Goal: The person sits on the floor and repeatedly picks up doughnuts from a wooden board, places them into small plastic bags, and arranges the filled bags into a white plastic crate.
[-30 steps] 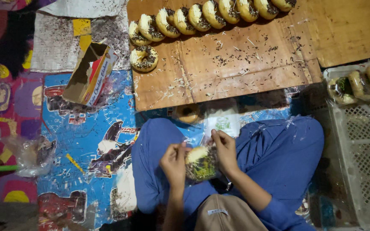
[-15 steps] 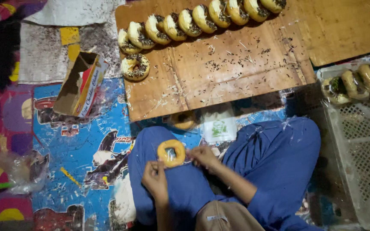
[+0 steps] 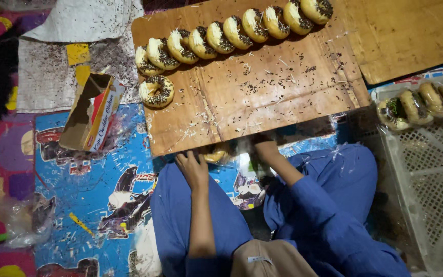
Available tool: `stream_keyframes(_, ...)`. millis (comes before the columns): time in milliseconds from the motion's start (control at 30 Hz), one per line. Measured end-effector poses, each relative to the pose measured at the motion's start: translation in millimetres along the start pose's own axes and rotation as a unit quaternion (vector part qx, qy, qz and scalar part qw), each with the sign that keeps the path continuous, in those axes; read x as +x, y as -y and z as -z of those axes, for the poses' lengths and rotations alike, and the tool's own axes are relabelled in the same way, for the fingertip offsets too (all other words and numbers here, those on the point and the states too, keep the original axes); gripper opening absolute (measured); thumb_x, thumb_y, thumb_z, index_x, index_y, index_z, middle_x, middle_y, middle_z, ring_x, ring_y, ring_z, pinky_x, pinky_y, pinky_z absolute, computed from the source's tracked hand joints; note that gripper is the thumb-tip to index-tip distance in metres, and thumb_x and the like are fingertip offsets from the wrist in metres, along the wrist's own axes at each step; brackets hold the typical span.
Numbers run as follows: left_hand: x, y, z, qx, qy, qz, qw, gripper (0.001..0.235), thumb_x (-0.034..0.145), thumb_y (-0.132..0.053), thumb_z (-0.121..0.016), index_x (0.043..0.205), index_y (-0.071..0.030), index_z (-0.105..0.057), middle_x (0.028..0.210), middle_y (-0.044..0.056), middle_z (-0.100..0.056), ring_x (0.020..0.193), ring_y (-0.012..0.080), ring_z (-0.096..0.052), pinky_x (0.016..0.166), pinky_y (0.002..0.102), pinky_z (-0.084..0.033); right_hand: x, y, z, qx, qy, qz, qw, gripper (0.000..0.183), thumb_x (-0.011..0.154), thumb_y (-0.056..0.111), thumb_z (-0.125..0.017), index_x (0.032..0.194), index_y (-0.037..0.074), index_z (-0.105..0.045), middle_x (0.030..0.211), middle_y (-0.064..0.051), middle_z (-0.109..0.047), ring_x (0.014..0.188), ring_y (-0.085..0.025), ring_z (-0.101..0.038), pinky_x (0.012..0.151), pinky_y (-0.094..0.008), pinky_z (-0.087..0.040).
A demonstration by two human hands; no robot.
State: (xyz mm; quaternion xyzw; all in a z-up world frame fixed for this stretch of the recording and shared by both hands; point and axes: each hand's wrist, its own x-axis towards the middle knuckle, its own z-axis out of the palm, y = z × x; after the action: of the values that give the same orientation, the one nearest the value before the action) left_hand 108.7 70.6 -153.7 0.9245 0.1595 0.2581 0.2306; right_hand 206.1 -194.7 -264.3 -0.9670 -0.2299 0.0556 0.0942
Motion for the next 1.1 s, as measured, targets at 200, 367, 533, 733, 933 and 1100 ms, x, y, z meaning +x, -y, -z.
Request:
stream_keyframes(200, -13.8, -59.8, 53.1, -0.253, 0.179, 0.039, 0.950, 0.038, 0.092, -0.025, -0.075, 0.123, -0.005, -0.069, 0.125, 0.017, -0.067, 0.115, 0.0327, -0.067, 0.099, 0.040, -0.053, -44.5, 8.3, 62.5, -0.042, 0.019, 0.157, 0.987, 0.016, 0.089, 0.017, -0.062, 0.092, 0.004, -0.071, 0.093, -0.016, -0.070, 0.088, -0.034, -0.069, 0.075, -0.047, -0.055)
stream_keyframes(367, -45.1, -150.8, 65.2, -0.336, 0.339, 0.029, 0.878, 0.044, 0.096, -0.031, -0.068, 0.128, 0.000, -0.066, 0.129, 0.020, -0.069, 0.124, 0.0339, -0.066, 0.107, 0.043, -0.052, -128.8, 55.1, 144.5, 0.084, -0.084, 0.221, 0.968, 0.024, 0.087, 0.018, -0.058, 0.105, 0.008, -0.068, 0.107, -0.011, -0.069, 0.096, -0.032, -0.068, 0.082, -0.043, -0.055)
stream_keyframes(533, -56.4, -189.8, 94.7, -0.253, 0.160, -0.253, 0.920, 0.056, 0.094, -0.025, -0.071, 0.144, -0.007, -0.052, 0.155, 0.013, -0.053, 0.157, 0.0323, -0.040, 0.131, 0.059, -0.022, -105.8, 79.6, 242.8, -0.070, -0.240, 0.116, 0.961, 0.056, 0.082, 0.020, -0.057, 0.138, 0.012, -0.054, 0.127, -0.022, -0.066, 0.117, -0.042, -0.061, 0.102, -0.047, -0.048)
stream_keyframes(733, -13.4, -89.0, 95.7, -0.773, 0.037, 0.178, 0.608, 0.100, 0.088, -0.060, -0.065, 0.166, -0.016, -0.022, 0.168, 0.012, -0.031, 0.146, 0.0302, -0.042, 0.116, 0.049, -0.038, -59.7, 174.0, 282.6, 0.310, -0.028, 0.162, 0.936, 0.084, 0.077, 0.027, -0.073, 0.154, 0.007, -0.045, 0.143, -0.023, -0.057, 0.125, -0.040, -0.056, 0.110, -0.050, -0.041)
stream_keyframes(933, 13.2, 73.0, 132.0, -0.807, -0.185, 0.325, 0.457, 0.039, 0.105, -0.034, -0.070, 0.127, -0.002, -0.063, 0.121, 0.016, -0.066, 0.109, 0.0302, -0.065, 0.090, 0.045, -0.056, 94.6, 236.8, 240.3, 0.427, 0.074, 0.037, 0.900, 0.047, 0.087, 0.047, -0.074, 0.111, 0.006, -0.076, 0.111, -0.013, -0.083, 0.103, -0.026, -0.081, 0.092, -0.035, -0.062)
stream_keyframes(1100, -17.2, 87.1, 136.0, -0.805, -0.248, 0.358, 0.404, 0.029, 0.101, -0.028, -0.064, 0.117, -0.005, -0.060, 0.126, 0.016, -0.065, 0.121, 0.0351, -0.065, 0.108, 0.053, -0.052, 201.6, 243.7, 206.6, 0.104, -0.255, 0.083, 0.958, 0.104, 0.068, 0.067, -0.087, 0.142, 0.006, -0.046, 0.137, -0.041, -0.042, 0.124, -0.054, -0.044, 0.101, -0.058, -0.041)
